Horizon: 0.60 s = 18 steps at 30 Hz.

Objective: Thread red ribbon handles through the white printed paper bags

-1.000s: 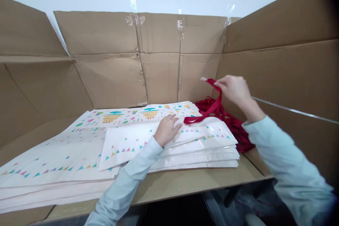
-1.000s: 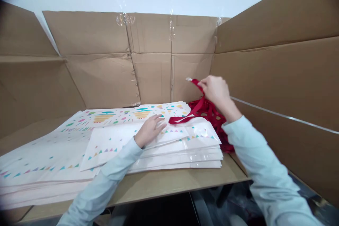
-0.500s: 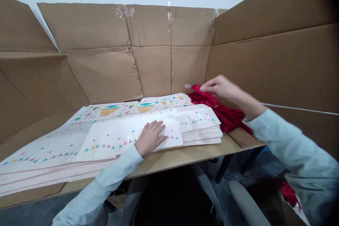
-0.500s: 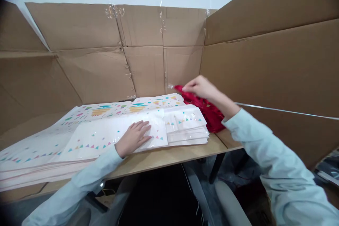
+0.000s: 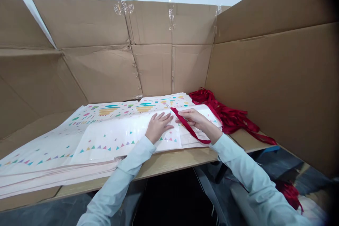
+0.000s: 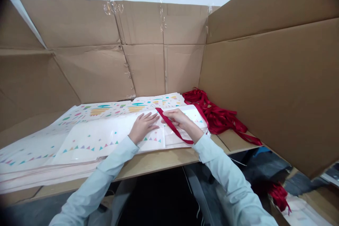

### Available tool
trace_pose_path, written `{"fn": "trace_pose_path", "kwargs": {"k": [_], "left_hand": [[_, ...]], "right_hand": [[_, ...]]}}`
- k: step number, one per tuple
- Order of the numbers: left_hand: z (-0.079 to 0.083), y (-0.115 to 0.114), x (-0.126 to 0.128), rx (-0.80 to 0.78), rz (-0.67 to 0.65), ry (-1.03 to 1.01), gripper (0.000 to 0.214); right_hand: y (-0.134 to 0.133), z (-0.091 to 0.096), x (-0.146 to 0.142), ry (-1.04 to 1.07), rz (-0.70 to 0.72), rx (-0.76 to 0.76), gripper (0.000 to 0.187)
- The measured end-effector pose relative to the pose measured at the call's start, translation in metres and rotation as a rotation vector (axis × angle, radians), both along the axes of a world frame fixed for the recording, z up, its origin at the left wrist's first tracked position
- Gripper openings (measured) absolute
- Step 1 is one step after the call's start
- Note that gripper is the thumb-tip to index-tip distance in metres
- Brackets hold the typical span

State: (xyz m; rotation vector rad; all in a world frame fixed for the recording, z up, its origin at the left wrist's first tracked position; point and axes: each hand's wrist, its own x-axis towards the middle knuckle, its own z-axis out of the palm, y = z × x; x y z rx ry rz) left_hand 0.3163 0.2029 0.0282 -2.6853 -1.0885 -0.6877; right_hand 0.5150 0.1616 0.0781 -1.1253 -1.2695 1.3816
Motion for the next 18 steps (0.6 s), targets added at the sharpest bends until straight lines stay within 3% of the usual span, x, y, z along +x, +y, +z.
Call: {"fn": "trace_pose_path", "kwargs": {"k": [9, 18], "left_hand": [[0.006, -0.003, 0.001, -0.001, 0.007, -0.006, 0.033], [0.012, -0.004, -0.004, -0.074, -0.066, -0.092, 0.035]], "right_hand": [[0.008, -0.008, 0.000, -0.093, -0.030, 0.035, 0.030], [0.014, 0.002, -0.023, 0.148, -0.012, -0.008, 0.024]]}}
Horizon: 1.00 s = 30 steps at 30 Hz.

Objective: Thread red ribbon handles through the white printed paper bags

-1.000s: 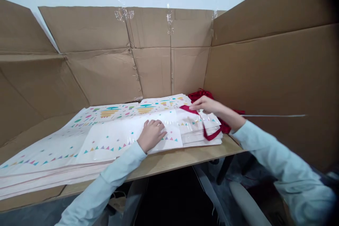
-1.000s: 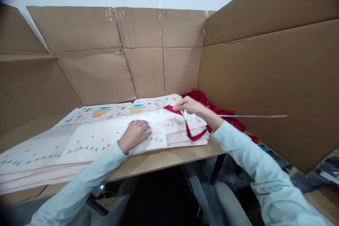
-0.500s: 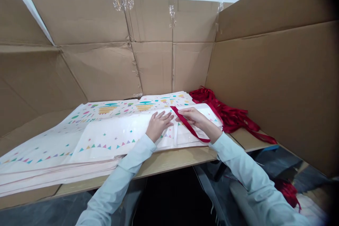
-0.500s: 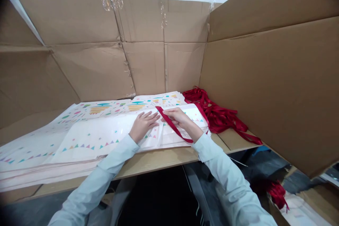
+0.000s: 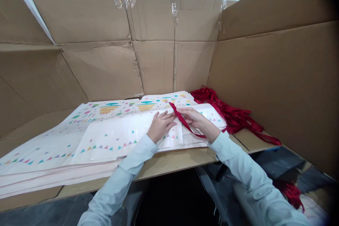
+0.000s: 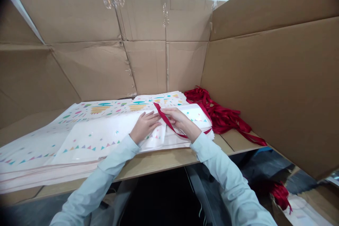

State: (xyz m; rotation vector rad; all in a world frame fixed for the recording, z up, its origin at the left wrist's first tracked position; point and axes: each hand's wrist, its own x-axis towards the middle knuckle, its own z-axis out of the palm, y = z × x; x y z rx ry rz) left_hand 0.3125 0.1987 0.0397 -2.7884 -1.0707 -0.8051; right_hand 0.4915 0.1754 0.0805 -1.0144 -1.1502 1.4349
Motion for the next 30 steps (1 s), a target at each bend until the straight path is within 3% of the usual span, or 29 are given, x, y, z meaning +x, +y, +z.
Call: {"fn": "trace_pose_path", "kwargs": {"k": [9, 12, 18, 30], "left_hand": [[0.014, 0.003, -0.001, -0.220, -0.138, -0.286, 0.022], [0.020, 0.006, 0.002, -0.262, -0.196, -0.298, 0.017], [0.031, 0.010, 0.007, -0.379, -0.159, -0.366, 0.012], [0.012, 0.008, 0.007, -0.371, -0.142, -0.552, 0.023]], "right_hand": [[-0.005, 0.004, 0.001, -0.020, 0.009, 0.026, 0.028], [-0.006, 0.004, 0.000, -0.018, 0.011, 0.035, 0.028], [-0.007, 0.005, 0.002, -0.016, 0.084, 0.051, 0.031], [-0.015, 0.018, 0.006, -0.243, 0.206, 0.103, 0.029]]}}
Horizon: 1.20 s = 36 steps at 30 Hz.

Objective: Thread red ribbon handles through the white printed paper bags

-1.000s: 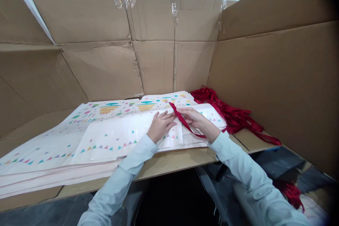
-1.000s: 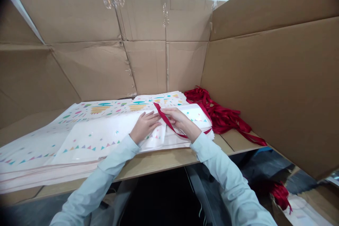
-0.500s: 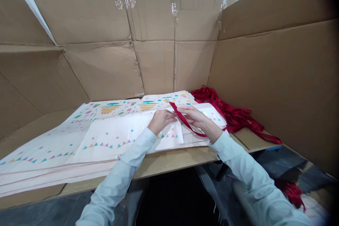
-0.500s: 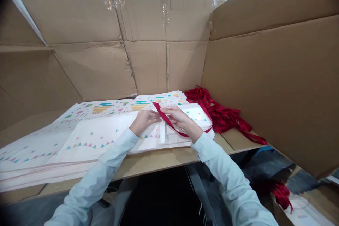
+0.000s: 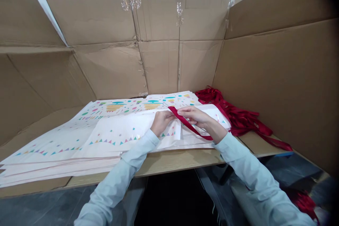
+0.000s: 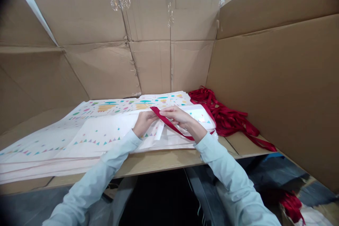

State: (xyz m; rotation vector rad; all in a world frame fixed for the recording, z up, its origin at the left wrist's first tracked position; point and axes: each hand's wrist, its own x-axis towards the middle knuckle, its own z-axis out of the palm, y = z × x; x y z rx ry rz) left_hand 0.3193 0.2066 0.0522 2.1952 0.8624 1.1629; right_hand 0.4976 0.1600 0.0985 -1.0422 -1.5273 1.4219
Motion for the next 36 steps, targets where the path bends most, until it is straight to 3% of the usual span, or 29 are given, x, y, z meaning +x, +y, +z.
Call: {"fn": "trace_pose_path", "kwargs": {"k": [10, 14, 17, 24, 30, 36], "left_hand": [[-0.003, -0.007, -0.002, 0.006, 0.066, 0.005, 0.019], [-0.001, -0.007, -0.003, -0.006, 0.036, -0.001, 0.018], [-0.002, -0.005, -0.004, 0.009, -0.010, -0.045, 0.019], [-0.004, -0.007, -0.004, 0.047, 0.108, -0.002, 0.017], [-0.004, -0.008, -0.009, 0.059, 0.085, -0.048, 0.017], [-0.005, -0.002, -0.018, 0.040, 0.028, -0.153, 0.020]], "right_hand": [[0.006, -0.011, 0.002, 0.183, -0.091, -0.023, 0.029], [0.006, -0.014, 0.005, 0.185, -0.044, -0.007, 0.031], [0.004, -0.010, 0.006, 0.104, -0.021, -0.012, 0.031], [-0.001, 0.003, 0.001, -0.105, -0.007, 0.023, 0.036], [-0.009, 0.010, 0.015, -0.420, -0.149, 0.252, 0.040], [-0.003, 0.009, 0.040, -0.603, -0.114, 0.320, 0.042]]}}
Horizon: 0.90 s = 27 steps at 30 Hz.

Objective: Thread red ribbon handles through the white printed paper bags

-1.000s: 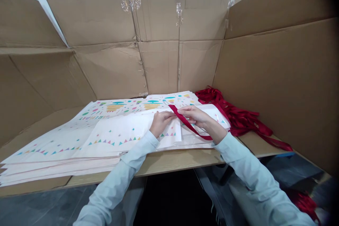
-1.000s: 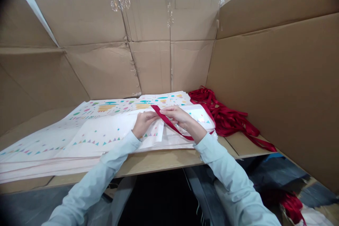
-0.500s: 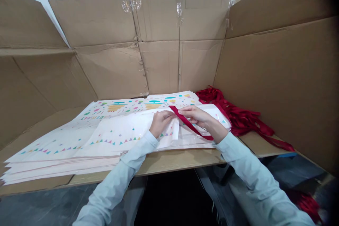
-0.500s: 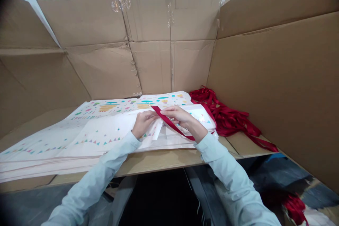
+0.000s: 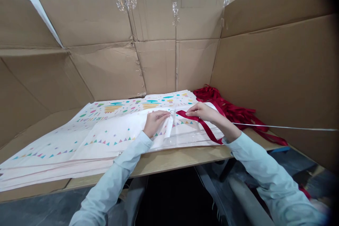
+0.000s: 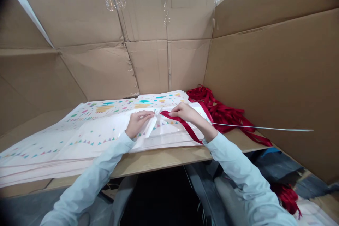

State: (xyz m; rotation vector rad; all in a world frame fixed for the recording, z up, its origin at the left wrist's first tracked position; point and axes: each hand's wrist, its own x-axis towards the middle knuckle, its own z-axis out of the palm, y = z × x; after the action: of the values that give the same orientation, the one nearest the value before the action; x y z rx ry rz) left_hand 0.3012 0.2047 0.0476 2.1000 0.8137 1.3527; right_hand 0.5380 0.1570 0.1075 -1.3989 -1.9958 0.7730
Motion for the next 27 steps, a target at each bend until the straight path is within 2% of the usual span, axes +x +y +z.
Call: {"fn": "trace_pose_path", "kwargs": {"k": [11, 15, 20, 24, 27], "left_hand": [[-0.001, 0.002, -0.001, 0.000, -0.002, -0.008, 0.021], [-0.001, 0.001, -0.001, 0.012, -0.020, 0.025, 0.021], [-0.001, -0.001, 0.007, 0.043, -0.027, 0.133, 0.017], [0.003, -0.003, 0.008, 0.128, 0.020, 0.247, 0.019], [0.009, -0.010, -0.002, 0.238, 0.087, 0.420, 0.028]], "right_hand": [[0.002, -0.006, 0.002, -0.042, 0.068, -0.084, 0.043], [0.006, -0.005, 0.001, -0.056, 0.102, -0.096, 0.037], [0.025, -0.004, -0.012, -0.021, 0.221, -0.235, 0.028], [0.040, -0.006, -0.018, -0.002, 0.237, -0.349, 0.027], [0.040, -0.005, -0.016, -0.032, 0.250, -0.335, 0.028]]}}
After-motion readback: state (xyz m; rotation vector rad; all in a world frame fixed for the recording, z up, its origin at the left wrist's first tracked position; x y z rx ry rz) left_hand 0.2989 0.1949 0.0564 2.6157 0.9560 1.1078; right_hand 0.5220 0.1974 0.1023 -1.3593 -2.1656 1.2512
